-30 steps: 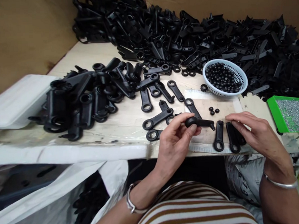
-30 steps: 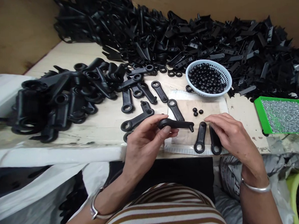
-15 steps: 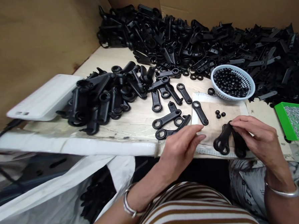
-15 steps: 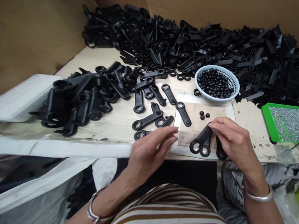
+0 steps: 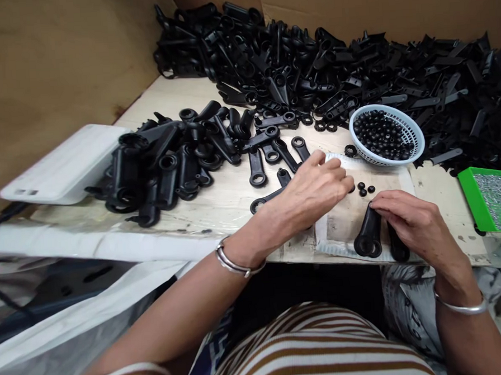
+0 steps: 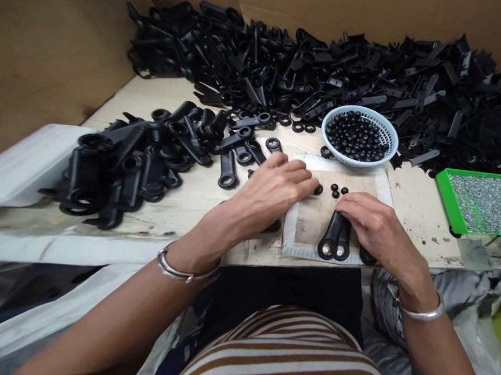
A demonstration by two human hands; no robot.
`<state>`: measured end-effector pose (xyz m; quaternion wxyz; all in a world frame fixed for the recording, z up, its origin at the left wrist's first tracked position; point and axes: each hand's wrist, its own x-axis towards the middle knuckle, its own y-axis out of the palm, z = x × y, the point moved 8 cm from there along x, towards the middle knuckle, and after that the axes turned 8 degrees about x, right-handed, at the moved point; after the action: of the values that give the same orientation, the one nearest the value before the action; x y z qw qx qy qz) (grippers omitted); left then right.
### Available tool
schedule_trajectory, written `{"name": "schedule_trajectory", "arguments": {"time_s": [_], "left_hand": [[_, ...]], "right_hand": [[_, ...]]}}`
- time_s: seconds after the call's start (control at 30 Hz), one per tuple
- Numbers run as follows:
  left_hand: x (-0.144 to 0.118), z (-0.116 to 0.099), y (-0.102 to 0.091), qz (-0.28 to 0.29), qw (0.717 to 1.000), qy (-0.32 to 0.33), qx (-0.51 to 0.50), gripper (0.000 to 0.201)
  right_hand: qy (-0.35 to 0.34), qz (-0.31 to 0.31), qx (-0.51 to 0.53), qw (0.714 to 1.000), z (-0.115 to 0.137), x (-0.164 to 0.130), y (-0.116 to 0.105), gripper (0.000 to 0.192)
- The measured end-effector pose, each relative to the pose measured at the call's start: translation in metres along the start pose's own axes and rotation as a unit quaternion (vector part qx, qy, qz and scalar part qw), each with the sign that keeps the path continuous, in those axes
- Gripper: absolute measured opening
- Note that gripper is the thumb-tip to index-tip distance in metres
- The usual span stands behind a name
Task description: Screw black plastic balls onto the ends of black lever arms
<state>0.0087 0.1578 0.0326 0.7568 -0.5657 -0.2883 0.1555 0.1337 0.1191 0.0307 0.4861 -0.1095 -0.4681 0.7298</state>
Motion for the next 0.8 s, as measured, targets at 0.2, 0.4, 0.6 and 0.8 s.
{"name": "schedule_trajectory", "arguments": {"time_s": [0.2,0.4,0.6,0.8], "left_hand": [[0.000,0.009,-0.051,-0.079,0.993,-0.079,0.039,0.035],[-0.008,-0.023,-0.025,-0.020,0.998,-0.045,0.032,0.034],[-0.004,-0.032,-0.003,0.038,0.999,-0.025,0.028,0.025],[-0.010,-0.019,-0.005,0.024,0.999,-0.035,0.008,0.020]], "right_hand": [[-0.009,0.017,0.009,1.000,0.004,0.001,0.001,0.021],[0.002,0.017,-0.012,1.000,0.000,0.001,-0.001,0.020],[-0.009,0.062,-0.011,0.998,0.007,0.012,0.014,0.023],[-0.005,0.093,-0.044,0.995,0.006,0.018,0.023,0.021]]}}
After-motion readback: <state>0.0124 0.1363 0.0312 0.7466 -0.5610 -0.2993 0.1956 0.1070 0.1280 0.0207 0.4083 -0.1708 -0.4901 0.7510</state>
